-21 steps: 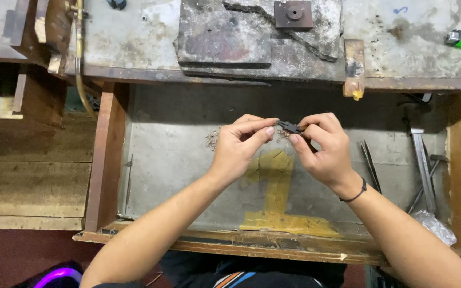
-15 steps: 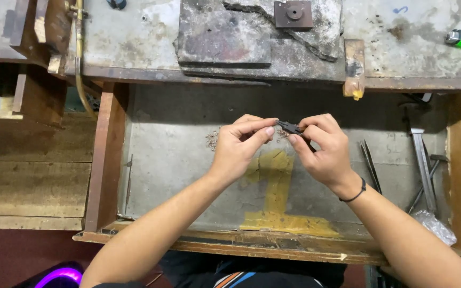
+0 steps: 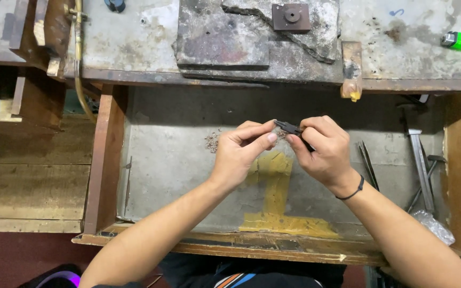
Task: Using pliers to open, close, and connect small metal jump rings at a jewelry workbench.
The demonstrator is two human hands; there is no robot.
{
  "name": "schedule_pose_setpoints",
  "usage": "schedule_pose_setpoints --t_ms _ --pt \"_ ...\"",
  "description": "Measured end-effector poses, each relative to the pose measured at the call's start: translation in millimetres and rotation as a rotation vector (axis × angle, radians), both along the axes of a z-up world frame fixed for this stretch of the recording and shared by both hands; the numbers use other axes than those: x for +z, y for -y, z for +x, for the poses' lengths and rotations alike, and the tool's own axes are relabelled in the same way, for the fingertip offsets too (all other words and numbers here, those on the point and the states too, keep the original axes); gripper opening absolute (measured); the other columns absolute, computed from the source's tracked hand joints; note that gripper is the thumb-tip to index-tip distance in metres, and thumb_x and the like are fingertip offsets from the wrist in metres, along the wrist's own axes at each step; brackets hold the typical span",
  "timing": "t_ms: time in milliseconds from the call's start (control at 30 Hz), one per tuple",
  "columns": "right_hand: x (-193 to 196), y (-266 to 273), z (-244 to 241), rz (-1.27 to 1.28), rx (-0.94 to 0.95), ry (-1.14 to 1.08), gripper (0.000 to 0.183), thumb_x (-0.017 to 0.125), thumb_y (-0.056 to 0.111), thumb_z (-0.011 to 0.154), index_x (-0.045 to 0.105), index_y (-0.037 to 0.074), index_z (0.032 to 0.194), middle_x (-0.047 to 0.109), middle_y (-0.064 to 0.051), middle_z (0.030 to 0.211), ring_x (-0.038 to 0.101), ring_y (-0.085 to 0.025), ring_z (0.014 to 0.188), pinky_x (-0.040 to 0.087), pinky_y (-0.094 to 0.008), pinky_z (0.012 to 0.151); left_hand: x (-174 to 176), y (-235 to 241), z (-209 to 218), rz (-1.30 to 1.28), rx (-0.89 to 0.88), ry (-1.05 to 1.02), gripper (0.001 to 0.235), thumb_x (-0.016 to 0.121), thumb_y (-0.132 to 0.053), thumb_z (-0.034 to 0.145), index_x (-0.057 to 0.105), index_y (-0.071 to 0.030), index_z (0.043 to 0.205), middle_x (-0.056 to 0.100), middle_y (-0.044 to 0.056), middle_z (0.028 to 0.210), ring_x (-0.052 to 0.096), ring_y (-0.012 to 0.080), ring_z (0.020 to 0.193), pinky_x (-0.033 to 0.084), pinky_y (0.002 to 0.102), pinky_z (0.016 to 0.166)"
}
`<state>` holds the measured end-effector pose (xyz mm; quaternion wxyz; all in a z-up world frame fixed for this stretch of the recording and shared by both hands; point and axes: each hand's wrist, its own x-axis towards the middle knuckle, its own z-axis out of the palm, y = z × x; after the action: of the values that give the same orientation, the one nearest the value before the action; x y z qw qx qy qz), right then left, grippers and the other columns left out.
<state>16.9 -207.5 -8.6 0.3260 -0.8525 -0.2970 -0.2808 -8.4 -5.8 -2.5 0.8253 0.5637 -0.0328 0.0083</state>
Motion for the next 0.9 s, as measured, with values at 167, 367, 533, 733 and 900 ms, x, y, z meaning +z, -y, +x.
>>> schedule_pose_setpoints --t_ms 167,367,533,733,900 --pt "-2.8 0.8 0.4 0.122 0.033 -0.159 0.04 0.077 0.02 0.097 0.058 0.006 0.065 0.067 -0.01 0.087 0.063 -0.025 0.071 0.05 -0.032 0.06 -6.6 -0.6 2.3 0.034 -0.015 0.034 0.039 0.078 -0.001 0.09 0.069 -0.002 0.128 0.072 0.013 0.095 0.074 0.0169 0.084 0.064 0.029 0.078" --pt "-3.2 -1.7 -4.0 0.525 0.135 -0.59 0.038 0.079 0.011 0.091 0.05 0.007 0.067 0.072 -0.012 0.095 0.063 -0.015 0.075 0.045 -0.025 0.06 0.3 -9.9 6.0 0.373 -0.055 0.15 0.062 0.072 0.003 0.091 0.051 -0.005 0.149 0.071 0.015 0.097 0.073 0.0239 0.089 0.064 0.038 0.087" --pt "-9.2 -4.4 -5.4 0.635 0.14 -0.774 0.04 0.081 0.01 0.089 0.049 0.01 0.064 0.076 -0.01 0.092 0.057 -0.007 0.072 0.04 -0.021 0.057 0.3 -8.8 1.8 0.661 -0.127 0.257 0.064 0.072 -0.001 0.091 0.049 -0.009 0.15 0.073 0.016 0.097 0.076 0.0305 0.087 0.066 0.038 0.081" --pt "-18.6 -0.1 -4.2 0.576 0.068 -0.801 0.043 0.079 0.004 0.087 0.045 0.009 0.062 0.07 -0.007 0.072 0.049 -0.005 0.062 0.035 -0.02 0.051 -6.1 -7.5 1.4 0.801 -0.154 0.335 0.063 0.072 -0.005 0.092 0.05 -0.013 0.15 0.075 0.013 0.101 0.076 0.0276 0.092 0.065 0.037 0.083" --pt "-1.4 -4.0 -2.8 0.636 0.033 -0.851 0.017 0.079 0.008 0.09 0.069 0.004 0.078 0.068 -0.006 0.065 0.05 -0.004 0.059 0.039 -0.018 0.054 -14.3 -13.8 12.2 0.637 -0.154 0.314 0.026 0.077 -0.008 0.09 0.076 -0.011 0.115 0.074 0.008 0.098 0.076 0.0264 0.091 0.064 0.033 0.08"
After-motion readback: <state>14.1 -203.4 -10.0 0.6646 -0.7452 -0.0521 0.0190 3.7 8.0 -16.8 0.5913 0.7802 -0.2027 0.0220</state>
